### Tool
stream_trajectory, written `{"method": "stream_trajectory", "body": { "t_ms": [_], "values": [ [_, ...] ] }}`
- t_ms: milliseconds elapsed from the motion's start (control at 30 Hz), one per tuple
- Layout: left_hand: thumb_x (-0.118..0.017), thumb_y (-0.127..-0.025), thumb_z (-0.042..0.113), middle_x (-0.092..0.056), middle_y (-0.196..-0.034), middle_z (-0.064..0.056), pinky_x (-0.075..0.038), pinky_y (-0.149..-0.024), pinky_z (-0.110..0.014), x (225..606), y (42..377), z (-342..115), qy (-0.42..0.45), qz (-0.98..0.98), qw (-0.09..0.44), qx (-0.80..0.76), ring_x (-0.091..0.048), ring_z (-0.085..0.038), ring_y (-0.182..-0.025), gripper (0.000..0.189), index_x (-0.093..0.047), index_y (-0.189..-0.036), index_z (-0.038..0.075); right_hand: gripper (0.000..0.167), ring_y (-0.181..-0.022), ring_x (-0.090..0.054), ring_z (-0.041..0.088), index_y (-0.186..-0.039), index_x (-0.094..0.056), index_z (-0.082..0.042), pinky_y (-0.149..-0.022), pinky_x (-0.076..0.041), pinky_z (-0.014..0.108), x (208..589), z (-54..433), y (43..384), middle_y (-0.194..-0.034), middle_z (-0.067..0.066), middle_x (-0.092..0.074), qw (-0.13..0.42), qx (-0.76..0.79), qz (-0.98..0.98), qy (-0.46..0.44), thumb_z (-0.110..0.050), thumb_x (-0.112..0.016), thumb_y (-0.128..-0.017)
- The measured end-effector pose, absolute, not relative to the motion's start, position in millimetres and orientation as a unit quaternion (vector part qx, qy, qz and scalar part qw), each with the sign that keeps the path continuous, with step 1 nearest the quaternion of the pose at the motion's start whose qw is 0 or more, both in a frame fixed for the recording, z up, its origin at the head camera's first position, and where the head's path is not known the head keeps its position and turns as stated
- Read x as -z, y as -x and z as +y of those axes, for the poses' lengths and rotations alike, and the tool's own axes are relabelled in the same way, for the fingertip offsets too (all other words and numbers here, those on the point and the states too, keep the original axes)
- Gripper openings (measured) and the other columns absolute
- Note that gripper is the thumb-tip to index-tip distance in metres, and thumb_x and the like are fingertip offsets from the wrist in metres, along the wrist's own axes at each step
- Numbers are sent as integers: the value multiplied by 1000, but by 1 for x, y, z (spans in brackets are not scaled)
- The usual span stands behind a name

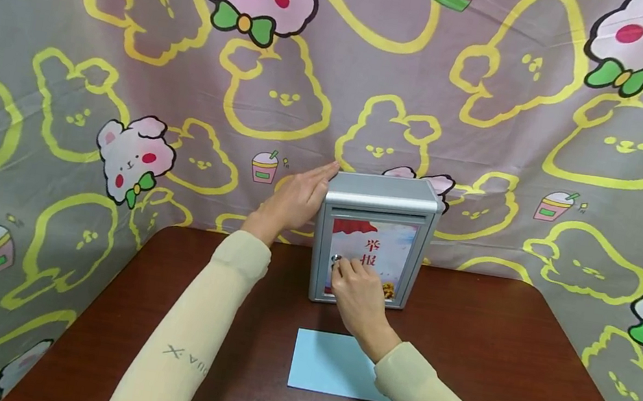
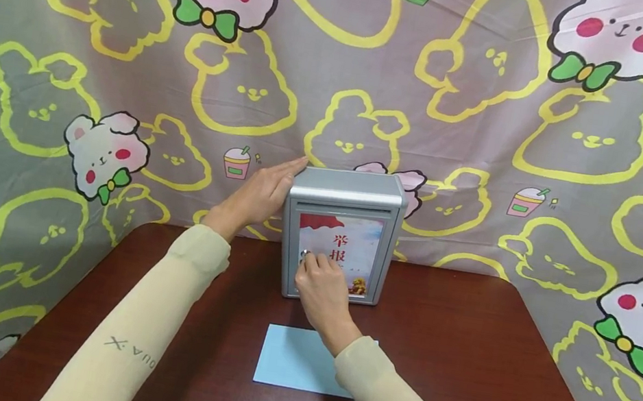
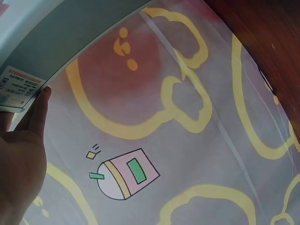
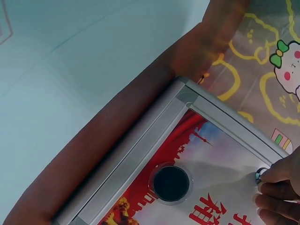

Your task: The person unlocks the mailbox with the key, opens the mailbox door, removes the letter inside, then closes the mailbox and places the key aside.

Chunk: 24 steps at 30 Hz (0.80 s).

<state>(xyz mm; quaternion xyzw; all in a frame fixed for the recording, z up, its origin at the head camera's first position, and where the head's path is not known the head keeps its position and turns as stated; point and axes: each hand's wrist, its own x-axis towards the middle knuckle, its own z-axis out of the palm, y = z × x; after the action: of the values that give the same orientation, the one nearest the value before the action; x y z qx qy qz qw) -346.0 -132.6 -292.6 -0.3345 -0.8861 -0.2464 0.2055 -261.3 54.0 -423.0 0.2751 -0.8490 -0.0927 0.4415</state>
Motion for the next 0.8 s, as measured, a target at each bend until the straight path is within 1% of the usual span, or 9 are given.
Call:
{"method": "stream_trajectory", "body": {
  "t_ms": [133, 367, 600, 800],
  "values": [
    [-25, -109, 25, -37, -164, -3, -25, -124, -34, 294, 348, -132, 341, -883, 207, 248, -35, -23, -151, 54, -40, -157, 7, 16, -83, -67, 25, -102, -79, 0, -71, -59, 34, 425, 54, 261, -91, 10, -70, 440, 87, -849, -279, -3, -77, -87],
    [-25, -109, 25, -36, -164, -2, -25, -124, -32, 292, 349, -131, 340, -882, 210, 248, -33, -17, -151, 54, -40, -157, 7, 17, -85, -68, 23, -104, -79, -1, -74, -61, 33, 423, 55, 261, -93, 10, -71, 442, 91, -847, -280, -2, -77, -87],
    [-26, -108, 25, -39, -163, -4, -25, -124, -33, 293, 349, -132, 338, -883, 214, 247, -35, -20, -150, 54, -42, -157, 6, 17, -85, -68, 23, -105, -79, 0, -71, -60, 33, 421, 56, 258, -92, 10, -71, 438, 82, -848, -287, -1, -73, -89],
    [-28, -108, 23, -40, -162, -4, -25, -124, -33, 294, 349, -133, 338, -881, 218, 248, -36, -20, -150, 53, -42, -156, 6, 19, -85, -69, 23, -106, -79, 0, -72, -61, 33, 420, 56, 253, -94, 10, -72, 429, 68, -852, -293, -2, -77, -88]
  ]
}}
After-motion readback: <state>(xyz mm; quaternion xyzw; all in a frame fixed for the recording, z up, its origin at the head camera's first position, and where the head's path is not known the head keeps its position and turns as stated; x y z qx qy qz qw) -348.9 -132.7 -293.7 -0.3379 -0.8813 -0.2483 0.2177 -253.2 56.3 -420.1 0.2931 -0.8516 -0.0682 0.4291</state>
